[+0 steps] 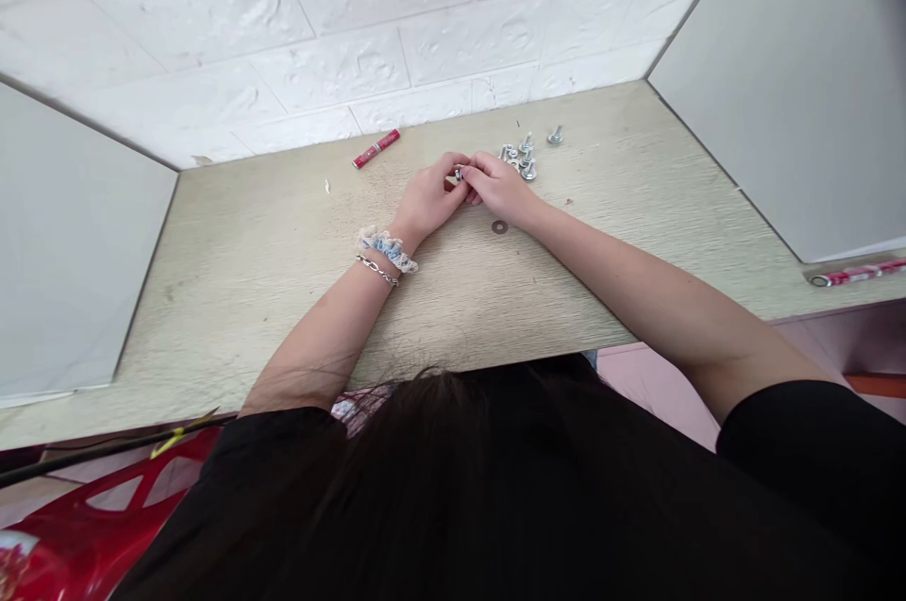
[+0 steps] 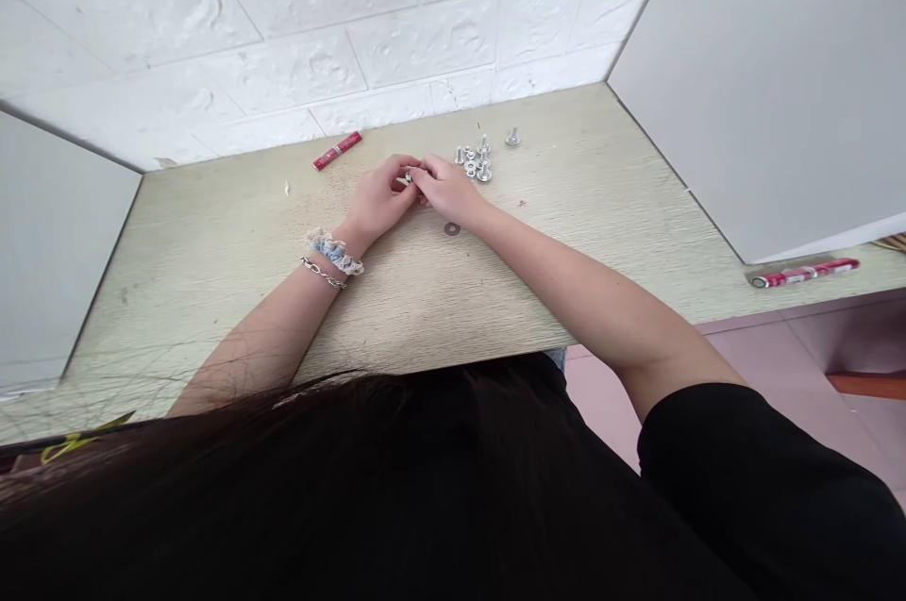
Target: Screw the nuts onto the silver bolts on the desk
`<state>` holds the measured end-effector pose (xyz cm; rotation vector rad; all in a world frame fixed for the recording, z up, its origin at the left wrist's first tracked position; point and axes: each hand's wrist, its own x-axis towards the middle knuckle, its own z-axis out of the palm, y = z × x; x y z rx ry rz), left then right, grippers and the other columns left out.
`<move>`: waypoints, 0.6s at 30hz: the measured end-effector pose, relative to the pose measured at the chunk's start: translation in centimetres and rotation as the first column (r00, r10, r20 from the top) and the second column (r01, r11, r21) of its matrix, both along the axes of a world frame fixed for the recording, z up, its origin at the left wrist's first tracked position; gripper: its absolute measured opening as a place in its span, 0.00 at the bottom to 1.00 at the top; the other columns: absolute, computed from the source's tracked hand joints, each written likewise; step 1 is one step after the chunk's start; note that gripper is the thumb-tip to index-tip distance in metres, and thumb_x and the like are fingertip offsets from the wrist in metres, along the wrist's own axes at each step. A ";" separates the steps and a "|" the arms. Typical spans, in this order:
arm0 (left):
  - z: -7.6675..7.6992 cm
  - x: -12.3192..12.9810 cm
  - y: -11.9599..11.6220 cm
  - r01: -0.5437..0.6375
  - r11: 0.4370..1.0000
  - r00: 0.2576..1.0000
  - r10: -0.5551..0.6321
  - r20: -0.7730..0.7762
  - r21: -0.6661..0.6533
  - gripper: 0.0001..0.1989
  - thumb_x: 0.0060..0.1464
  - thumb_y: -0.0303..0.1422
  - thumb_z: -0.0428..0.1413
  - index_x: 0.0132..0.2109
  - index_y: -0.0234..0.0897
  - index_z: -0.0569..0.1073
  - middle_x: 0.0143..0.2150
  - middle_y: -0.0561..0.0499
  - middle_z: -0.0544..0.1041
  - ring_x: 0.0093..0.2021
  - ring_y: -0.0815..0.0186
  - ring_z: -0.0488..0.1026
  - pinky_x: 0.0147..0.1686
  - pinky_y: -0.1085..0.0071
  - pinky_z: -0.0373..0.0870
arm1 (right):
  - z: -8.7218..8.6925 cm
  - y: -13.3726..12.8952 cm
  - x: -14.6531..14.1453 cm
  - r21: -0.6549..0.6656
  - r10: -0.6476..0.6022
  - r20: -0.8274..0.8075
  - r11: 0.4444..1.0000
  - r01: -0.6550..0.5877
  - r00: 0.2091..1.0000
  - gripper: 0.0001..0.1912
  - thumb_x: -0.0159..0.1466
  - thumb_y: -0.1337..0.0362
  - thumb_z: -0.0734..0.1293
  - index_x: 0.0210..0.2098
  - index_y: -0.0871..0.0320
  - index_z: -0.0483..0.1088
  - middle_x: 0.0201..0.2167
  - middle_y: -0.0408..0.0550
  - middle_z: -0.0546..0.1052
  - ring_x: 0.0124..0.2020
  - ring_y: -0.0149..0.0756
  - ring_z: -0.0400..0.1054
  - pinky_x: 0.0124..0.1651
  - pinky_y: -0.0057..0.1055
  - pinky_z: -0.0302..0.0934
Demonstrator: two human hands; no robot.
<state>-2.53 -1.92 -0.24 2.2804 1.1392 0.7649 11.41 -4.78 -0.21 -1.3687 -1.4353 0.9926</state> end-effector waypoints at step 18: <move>0.0 0.0 -0.1 0.038 0.999 0.999 -0.036 0.031 -0.039 0.12 0.60 0.33 0.49 0.51 0.40 0.68 0.39 0.52 0.80 0.34 0.69 0.77 0.41 0.71 0.73 | -0.5 0.3 0.2 0.014 0.018 0.022 1.000 -0.019 1.000 0.09 0.66 0.62 0.60 0.30 0.56 0.63 0.25 0.42 0.69 0.29 0.32 0.66 0.37 0.33 0.63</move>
